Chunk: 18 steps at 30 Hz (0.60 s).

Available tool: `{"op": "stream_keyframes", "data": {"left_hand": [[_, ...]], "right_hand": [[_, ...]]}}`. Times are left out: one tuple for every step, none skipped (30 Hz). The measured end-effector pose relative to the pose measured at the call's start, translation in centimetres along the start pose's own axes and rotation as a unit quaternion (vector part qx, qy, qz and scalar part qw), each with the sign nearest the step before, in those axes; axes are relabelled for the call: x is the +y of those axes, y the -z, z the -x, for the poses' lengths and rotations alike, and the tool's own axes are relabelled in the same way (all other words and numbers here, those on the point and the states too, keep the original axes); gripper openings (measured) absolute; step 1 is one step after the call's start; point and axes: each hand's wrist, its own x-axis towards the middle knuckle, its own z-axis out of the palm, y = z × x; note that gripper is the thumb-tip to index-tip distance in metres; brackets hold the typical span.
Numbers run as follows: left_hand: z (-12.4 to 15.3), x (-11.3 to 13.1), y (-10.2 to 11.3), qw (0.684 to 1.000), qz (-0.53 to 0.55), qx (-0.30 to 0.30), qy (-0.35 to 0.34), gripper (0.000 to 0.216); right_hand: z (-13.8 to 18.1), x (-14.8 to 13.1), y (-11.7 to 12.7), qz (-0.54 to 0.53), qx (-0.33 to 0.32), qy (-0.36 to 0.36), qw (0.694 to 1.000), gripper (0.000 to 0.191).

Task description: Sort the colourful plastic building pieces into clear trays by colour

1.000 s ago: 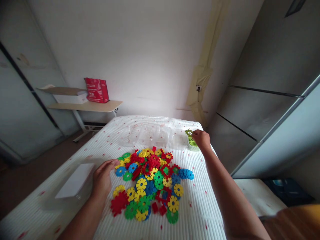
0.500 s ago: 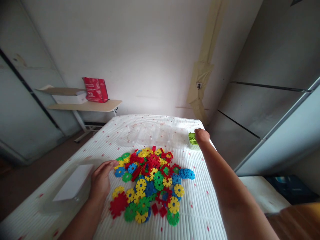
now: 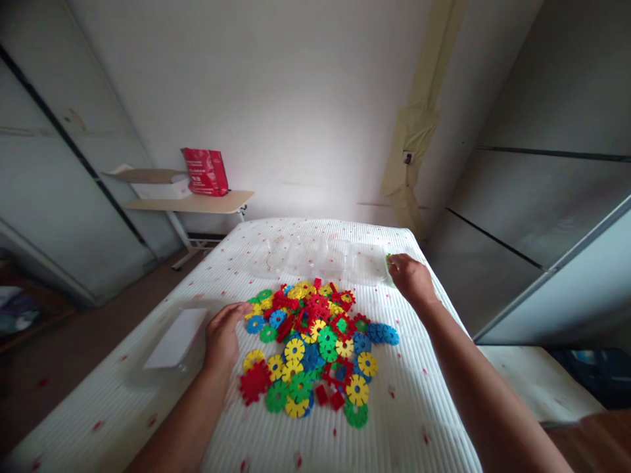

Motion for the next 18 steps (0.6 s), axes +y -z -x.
{"op": "stream_keyframes", "data": {"left_hand": [[0.1,0.1,-0.1,1.000,0.007,-0.001,0.004,0.022],[0.1,0.2,-0.1,1.000,0.013,-0.002,0.008,0.022],[0.2,0.2,-0.2,1.000,0.017,-0.005,0.012,0.022],[0.3,0.2,-0.3,1.000,0.019,-0.007,0.014,0.022],[0.3,0.2,-0.3,1.000,0.017,-0.011,0.015,0.022],[0.3,0.1,-0.4,1.000,0.010,-0.017,0.015,0.023],[0.4,0.0,-0.4,0.999,0.000,-0.028,0.016,0.024],[0.4,-0.2,-0.5,0.999,-0.015,-0.042,0.014,0.026],[0.4,-0.3,-0.5,0.998,-0.037,-0.057,0.005,0.028],[0.5,-0.5,-0.6,0.995,-0.069,-0.074,-0.015,0.031],[0.6,-0.7,-0.8,0.989,-0.109,-0.088,-0.045,0.034],[0.7,-0.9,-0.9,0.980,-0.154,-0.097,-0.082,0.037],[0.9,-1.0,-1.1,0.967,-0.200,-0.104,-0.121,0.039],[1.1,-1.2,-1.2,0.951,-0.244,-0.111,-0.154,0.039],[1.3,-1.3,-1.4,0.935,-0.284,-0.116,-0.178,0.038],[1.5,-1.4,-1.6,0.921,-0.318,-0.120,-0.192,0.036],[1.8,-1.4,-1.8,0.908,-0.347,-0.123,-0.200,0.034],[2.0,-1.4,-1.9,0.896,-0.373,-0.128,-0.204,0.033]], "right_hand": [[1.3,-0.5,0.0,-0.043,-0.003,0.011,0.999,0.028],[2.8,-1.0,0.0,-0.087,-0.013,0.022,0.996,0.028],[4.3,-1.5,0.0,-0.123,-0.029,0.033,0.991,0.029],[5.8,-2.1,-0.1,-0.150,-0.048,0.042,0.987,0.031],[7.1,-2.6,-0.1,-0.169,-0.075,0.056,0.981,0.034],[8.2,-3.2,-0.2,-0.180,-0.099,0.081,0.975,0.036],[9.2,-3.7,-0.3,-0.188,-0.114,0.109,0.969,0.038],[9.9,-4.2,-0.4,-0.193,-0.123,0.134,0.964,0.040],[10.4,-4.8,-0.6,-0.193,-0.128,0.156,0.960,0.043],[10.6,-5.3,-0.9,-0.192,-0.130,0.171,0.958,0.046],[10.7,-5.8,-1.2,-0.189,-0.134,0.182,0.956,0.049],[10.7,-6.3,-1.5,-0.185,-0.141,0.190,0.954,0.052],[10.6,-6.8,-1.9,-0.181,-0.148,0.195,0.952,0.055],[10.5,-7.4,-2.3,-0.176,-0.156,0.198,0.951,0.057],[10.3,-8.0,-2.7,-0.172,-0.163,0.198,0.951,0.059],[10.1,-8.6,-2.9,-0.167,-0.168,0.196,0.952,0.060],[9.9,-9.3,-3.2,-0.165,-0.170,0.192,0.952,0.060],[9.8,-10.0,-3.3,-0.166,-0.170,0.191,0.952,0.060]]}}
